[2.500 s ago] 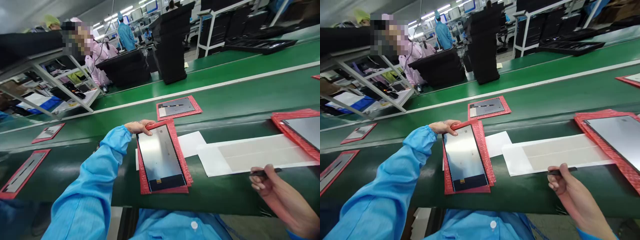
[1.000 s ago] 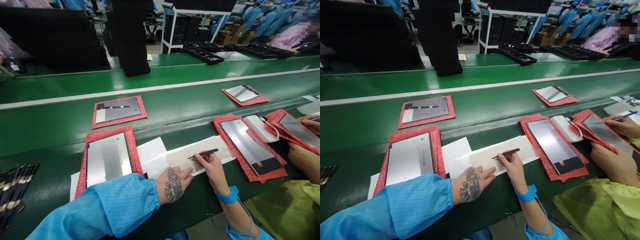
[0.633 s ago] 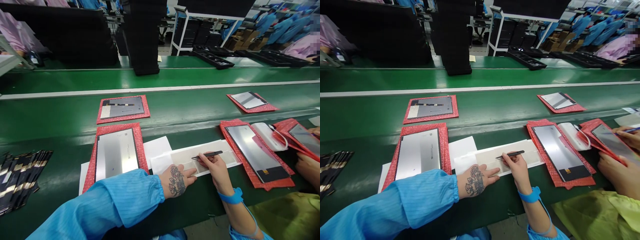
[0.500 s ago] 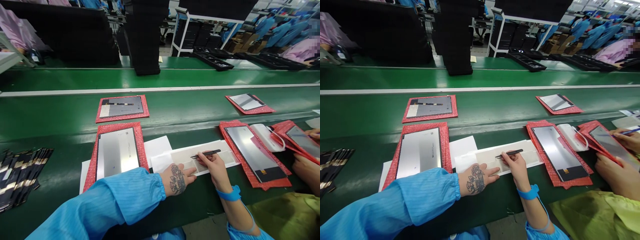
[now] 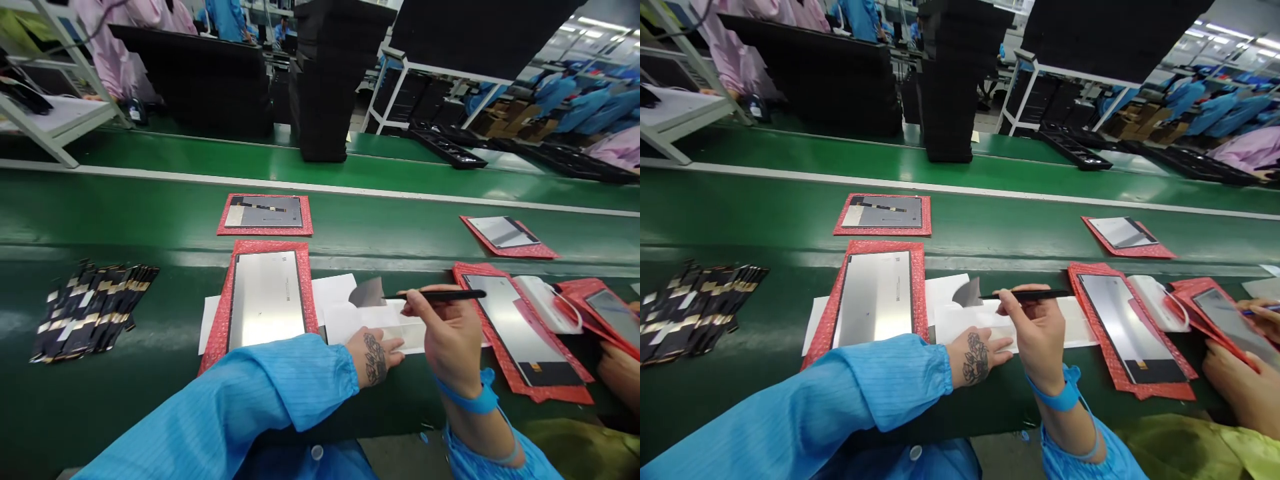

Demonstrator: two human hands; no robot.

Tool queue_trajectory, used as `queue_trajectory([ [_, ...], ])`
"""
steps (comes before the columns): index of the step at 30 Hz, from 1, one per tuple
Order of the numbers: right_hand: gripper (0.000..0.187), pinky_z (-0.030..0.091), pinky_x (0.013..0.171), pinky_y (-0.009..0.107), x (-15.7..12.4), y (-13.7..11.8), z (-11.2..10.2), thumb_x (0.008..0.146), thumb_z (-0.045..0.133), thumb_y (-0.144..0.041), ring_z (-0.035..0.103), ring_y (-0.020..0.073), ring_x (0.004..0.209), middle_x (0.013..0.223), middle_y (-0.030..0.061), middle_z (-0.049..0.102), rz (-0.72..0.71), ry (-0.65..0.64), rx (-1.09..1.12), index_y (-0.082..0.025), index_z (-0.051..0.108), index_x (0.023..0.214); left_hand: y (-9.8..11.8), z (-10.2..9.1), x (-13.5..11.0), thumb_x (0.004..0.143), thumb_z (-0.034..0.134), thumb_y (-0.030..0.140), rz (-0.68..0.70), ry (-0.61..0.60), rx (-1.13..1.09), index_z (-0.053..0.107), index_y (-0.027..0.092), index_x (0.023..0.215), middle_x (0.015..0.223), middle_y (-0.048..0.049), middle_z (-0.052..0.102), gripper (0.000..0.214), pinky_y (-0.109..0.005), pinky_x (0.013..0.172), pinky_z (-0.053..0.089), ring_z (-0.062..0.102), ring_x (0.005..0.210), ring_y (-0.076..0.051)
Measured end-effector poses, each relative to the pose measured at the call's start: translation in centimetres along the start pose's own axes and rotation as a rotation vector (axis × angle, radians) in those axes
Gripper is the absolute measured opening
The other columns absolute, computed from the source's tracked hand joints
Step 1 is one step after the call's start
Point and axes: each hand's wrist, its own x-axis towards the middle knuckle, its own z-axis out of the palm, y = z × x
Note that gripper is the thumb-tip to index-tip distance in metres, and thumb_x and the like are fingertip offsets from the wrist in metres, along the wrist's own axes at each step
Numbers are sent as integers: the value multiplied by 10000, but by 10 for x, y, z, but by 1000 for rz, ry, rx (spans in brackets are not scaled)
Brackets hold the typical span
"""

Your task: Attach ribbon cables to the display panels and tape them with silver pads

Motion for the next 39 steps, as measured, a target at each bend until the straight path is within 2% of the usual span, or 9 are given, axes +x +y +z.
queue_trajectory([
  [5,429,536,523,312,2,-33,33,674,894,-556,618,163,522,625,-17,655,-77,22,119,-221,646,776,22,-15,-40,1002,479,206,-33,147,-12,647,240,1355,1489,-79,585,392,-337,745,570,696,1050,-234],
  [9,460,526,500,308,-15,-28,46,632,912,-584,608,164,512,609,-8,656,1,-24,161,-223,651,748,24,-19,-125,951,591,317,-6,255,-400,730,205,1014,900,-89,753,189,-318,638,550,703,782,-220],
  [12,470,529,501,304,-35,-19,53,619,915,-603,618,172,524,587,-9,650,73,-46,166,-229,666,758,9,-12,-185,938,597,337,-516,593,-799,664,224,801,727,-28,690,191,-318,637,545,659,674,-192],
  [14,455,540,508,317,-48,-14,59,637,905,-611,627,183,530,589,-12,649,103,-71,153,-242,674,771,-5,-4,-207,857,684,328,-846,828,-957,631,223,814,742,-12,673,126,-324,639,548,634,665,-181],
  [16,437,547,509,335,-59,-12,64,659,891,-617,629,193,533,609,-5,659,111,-91,138,-253,680,779,-17,3,-212,732,792,310,-935,975,-1095,634,222,894,815,-22,691,243,-340,680,566,636,709,-183],
  [19,408,551,509,352,-71,-12,71,689,874,-627,632,205,547,646,4,673,123,-118,129,-278,687,790,-29,8,-204,644,855,324,-842,1060,-1323,646,212,940,883,-47,709,379,-354,742,575,655,774,-194],
  [25,381,537,491,326,-85,-11,79,697,881,-616,620,192,540,638,-8,659,143,-136,143,-298,689,781,-42,-3,-207,729,805,509,-771,1026,-1466,633,195,719,641,-3,600,359,-294,632,497,578,631,-156],
  [31,421,549,522,312,-101,17,75,684,906,-564,633,178,541,625,-5,658,174,-66,136,-226,676,784,-51,-11,-223,766,767,426,-731,927,-1329,682,184,674,764,-31,663,273,-269,690,492,615,743,-163],
  [39,435,566,551,325,-123,46,71,695,889,-588,653,191,570,628,3,667,344,-34,167,-221,672,781,-42,-4,-223,724,756,355,-954,792,-1266,694,176,687,642,-2,634,193,-260,595,441,552,606,-135],
])
